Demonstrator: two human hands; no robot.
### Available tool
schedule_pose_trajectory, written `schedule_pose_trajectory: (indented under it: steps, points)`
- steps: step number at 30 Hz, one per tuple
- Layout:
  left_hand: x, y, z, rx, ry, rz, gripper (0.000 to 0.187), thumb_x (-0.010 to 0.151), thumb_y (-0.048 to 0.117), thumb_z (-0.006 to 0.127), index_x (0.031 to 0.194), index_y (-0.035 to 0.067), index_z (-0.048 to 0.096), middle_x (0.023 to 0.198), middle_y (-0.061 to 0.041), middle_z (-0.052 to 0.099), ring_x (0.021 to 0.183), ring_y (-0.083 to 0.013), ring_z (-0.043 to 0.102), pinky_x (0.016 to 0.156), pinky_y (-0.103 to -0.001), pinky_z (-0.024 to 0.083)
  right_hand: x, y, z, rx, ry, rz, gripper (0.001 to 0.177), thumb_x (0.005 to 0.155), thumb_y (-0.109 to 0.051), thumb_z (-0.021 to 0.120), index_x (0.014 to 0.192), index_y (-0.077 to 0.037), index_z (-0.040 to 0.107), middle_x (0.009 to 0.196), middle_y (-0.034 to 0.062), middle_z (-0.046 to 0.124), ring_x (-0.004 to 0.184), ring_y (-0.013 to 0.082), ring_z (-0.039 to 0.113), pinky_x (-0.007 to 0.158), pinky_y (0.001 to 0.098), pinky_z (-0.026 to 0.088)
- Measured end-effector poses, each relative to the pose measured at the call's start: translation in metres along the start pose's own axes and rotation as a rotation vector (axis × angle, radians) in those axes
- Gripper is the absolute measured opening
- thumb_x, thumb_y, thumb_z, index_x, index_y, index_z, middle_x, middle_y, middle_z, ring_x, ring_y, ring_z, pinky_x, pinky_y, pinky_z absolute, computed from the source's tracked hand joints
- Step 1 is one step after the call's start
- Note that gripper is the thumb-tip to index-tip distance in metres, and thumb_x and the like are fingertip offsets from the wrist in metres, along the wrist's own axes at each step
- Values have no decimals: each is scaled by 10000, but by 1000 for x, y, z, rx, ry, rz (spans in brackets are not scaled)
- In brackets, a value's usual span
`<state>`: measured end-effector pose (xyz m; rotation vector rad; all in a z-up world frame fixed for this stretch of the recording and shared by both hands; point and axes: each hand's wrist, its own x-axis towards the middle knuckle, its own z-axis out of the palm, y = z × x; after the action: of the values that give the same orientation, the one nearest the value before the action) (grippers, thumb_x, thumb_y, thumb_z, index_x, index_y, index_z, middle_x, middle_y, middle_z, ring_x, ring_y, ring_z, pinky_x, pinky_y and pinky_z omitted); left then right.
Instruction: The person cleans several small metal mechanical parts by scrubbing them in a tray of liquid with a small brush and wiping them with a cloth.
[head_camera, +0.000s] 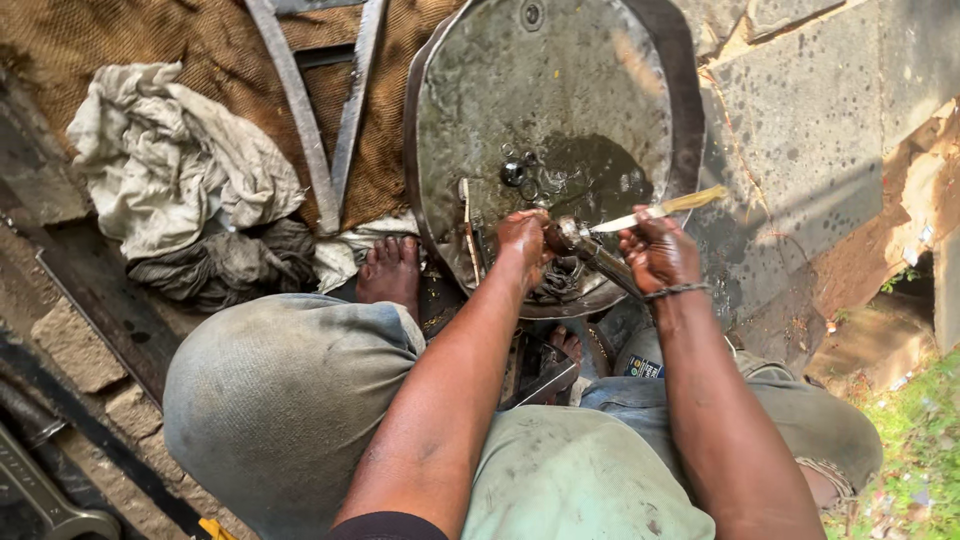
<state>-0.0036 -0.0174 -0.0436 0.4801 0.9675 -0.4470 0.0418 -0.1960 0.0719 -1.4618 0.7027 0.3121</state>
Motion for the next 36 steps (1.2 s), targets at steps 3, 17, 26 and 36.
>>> schedule_pose_trajectory:
  steps: [3,17,26,36]
  points:
    - [-12,7,3,-19,10,-10,287,904,46,681,1173,141,651,1050,-49,695,771,-133,658,575,-302,531,-1,8,18,-95,6,64,145,944,-90,733,1033,-31,635,762,80,626,591,136,599,484,242,485]
    - [-17,11,10,-72,2,-28,447,892,-12,686,1314,106,598,1086,-94,689,698,-107,651,460,-200,500,-13,22,48,-83,215,87,117,918,17,696,920,-26,587,733,80,617,533,114,561,425,215,421]
    - [4,-6,15,-230,27,-9,481,862,-64,694,1262,112,493,1022,-116,634,710,-172,689,505,-285,578,-18,4,47,-215,181,-381,161,944,-9,712,1001,-24,562,771,109,667,528,153,656,435,265,521]
    - [24,-22,12,-26,48,55,281,890,-6,607,1163,-11,539,798,-80,516,509,-120,400,374,-299,308,-63,-30,104,-1052,-134,-744,88,995,-89,725,1008,-53,646,892,79,725,737,135,715,627,278,637]
